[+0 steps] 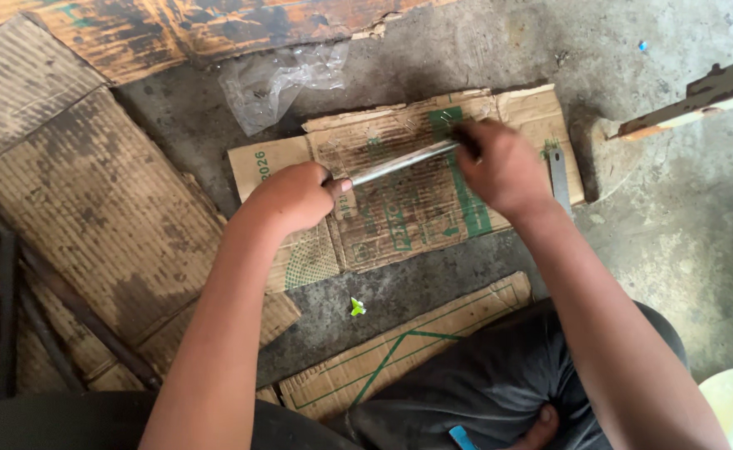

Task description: The person cleans a long metal rod by rubbing it with a dark cloth and a piece of cardboard while sitting on the floor.

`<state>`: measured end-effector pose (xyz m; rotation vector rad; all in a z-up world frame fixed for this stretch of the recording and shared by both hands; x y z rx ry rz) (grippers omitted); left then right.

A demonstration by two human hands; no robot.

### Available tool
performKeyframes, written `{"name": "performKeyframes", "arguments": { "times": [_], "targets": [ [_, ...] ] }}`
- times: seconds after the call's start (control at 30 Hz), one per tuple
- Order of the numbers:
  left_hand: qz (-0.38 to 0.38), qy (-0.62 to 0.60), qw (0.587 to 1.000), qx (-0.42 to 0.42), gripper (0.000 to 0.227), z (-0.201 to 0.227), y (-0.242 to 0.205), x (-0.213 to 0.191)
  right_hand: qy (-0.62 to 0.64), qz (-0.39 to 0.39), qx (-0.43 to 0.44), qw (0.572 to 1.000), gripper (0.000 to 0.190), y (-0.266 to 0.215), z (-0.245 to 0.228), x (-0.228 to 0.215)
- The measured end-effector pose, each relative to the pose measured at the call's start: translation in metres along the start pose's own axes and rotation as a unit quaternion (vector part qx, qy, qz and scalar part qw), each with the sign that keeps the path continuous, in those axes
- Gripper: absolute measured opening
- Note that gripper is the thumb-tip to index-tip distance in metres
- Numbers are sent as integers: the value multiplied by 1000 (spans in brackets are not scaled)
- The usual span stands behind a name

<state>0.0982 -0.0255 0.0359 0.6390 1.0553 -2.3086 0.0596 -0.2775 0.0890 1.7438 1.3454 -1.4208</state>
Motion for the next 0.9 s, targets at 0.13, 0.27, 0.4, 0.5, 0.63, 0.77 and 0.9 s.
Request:
{"name": "performKeyframes", "arguments": {
  "times": [0.13,0.27,0.4,0.5,0.63,0.77,0.9],
  "targets": [
    [-13,-19,1000,-16,57,-6,1,5,-114,-80,-58,989,58,-19,-12,15],
    [0,-20,1000,-10,49,-6,2,4,-143,-70,-84,984,55,-15,-13,15],
    [-18,-11,999,-27,54,-5,0,4,-140,-112,-70,981,54,-14,-6,13],
    [-1,-5,1000,-7,49,-5,2,4,-129,-101,-114,980,63,-14,-6,9],
    [6,-5,1000,2,47,-8,5,6,-155,-41,-155,975,70,-11,-7,13],
    [11,1,1000,10,53,-7,8,4,-151,-14,-163,975,70,-5,-11,16],
    [16,12,1000,10,55,-5,3,2,-177,59,-190,964,70,0,-17,17]
  ]
}}
Point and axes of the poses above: each hand's wrist, its own y-axis towards the middle knuckle, its own x-axis out of the palm, z = x × y, the point moved 7 cm from there along y, towards the middle knuckle, and after that the axes turned 14 degrees about x, right-handed, at the moved point
